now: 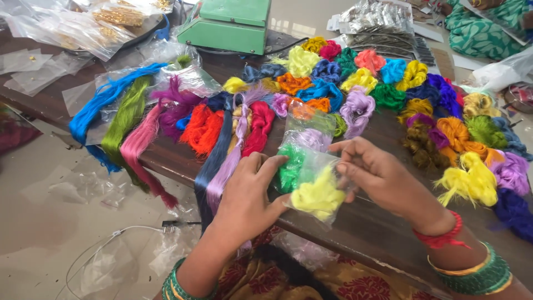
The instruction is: The person manually packages small bundles of colorful thread or synthetic hair into clear plastic bags.
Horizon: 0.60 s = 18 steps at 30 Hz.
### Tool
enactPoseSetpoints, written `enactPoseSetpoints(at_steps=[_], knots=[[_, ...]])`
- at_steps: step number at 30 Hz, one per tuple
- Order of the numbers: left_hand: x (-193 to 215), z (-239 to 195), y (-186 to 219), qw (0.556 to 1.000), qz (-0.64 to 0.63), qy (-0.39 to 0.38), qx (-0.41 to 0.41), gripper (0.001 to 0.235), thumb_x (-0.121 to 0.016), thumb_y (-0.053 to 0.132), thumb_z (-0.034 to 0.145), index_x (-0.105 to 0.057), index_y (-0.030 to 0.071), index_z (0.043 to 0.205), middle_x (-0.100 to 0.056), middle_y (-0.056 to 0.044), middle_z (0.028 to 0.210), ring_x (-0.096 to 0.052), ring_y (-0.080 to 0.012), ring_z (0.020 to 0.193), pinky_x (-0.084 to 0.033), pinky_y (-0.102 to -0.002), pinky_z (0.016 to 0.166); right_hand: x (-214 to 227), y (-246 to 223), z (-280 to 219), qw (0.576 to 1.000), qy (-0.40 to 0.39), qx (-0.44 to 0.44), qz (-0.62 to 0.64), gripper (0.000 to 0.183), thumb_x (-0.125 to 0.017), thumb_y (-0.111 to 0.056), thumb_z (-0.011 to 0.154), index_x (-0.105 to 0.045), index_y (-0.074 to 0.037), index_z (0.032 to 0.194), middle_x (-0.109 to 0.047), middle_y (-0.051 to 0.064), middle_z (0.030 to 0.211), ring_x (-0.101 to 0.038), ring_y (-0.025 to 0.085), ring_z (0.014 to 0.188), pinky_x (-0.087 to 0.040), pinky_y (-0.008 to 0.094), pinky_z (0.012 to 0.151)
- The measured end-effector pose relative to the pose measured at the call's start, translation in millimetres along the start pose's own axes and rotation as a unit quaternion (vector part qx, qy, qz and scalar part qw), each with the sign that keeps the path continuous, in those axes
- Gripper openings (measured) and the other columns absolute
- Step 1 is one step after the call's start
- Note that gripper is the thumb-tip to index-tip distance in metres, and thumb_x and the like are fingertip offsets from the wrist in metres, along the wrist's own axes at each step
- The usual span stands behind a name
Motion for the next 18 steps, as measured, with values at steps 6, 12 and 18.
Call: enactPoseSetpoints(at_steps=[6,12,18], knots=[[19,-29,-25,0.956,-0.222,0.192,0.03,0.043,-0.06,0.026,0.088,-0.058,0.008,0.127,-0.059,-0.012,0.123,-0.059,-0.0295,0.108,-0.049,-0.04,0.095,-14,15,29,0.998,0.003,0.03,-0.049,0.025,-0.061,-0.013,0.098,-0.058,0.001,0.119,-0.068,0.005,0.101,-0.062,0.007,0.075,-0.056,0.027,0.063],[2,-32,8,0.981,0.024,0.144,-0.128,0.048,-0.078,0.021,0.087,-0.068,0.019,0.134,-0.058,-0.014,0.128,-0.054,-0.0359,0.118,-0.041,-0.046,0.103,-33,-29,34,0.961,0.089,0.146,-0.216,0.02,-0.065,-0.017,0.095,-0.058,-0.001,0.105,-0.064,0.005,0.105,-0.056,0.008,0.073,-0.052,0.025,0.059],[3,-27,-3,0.987,-0.009,0.13,-0.094,0.041,-0.074,0.012,0.084,-0.073,0.016,0.125,-0.06,-0.019,0.133,-0.055,-0.0366,0.12,-0.043,-0.045,0.102,13,27,51,0.985,0.153,0.01,-0.082,0.019,-0.056,-0.021,0.101,-0.056,-0.004,0.111,-0.063,0.007,0.098,-0.063,0.012,0.071,-0.055,0.028,0.053]])
Point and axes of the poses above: each hand's wrist, its own z-axis towards the middle knuckle, its own x-axis out of the back of the hand, y = z × x, the point moved 5 cm from there along z, towards the middle knuckle
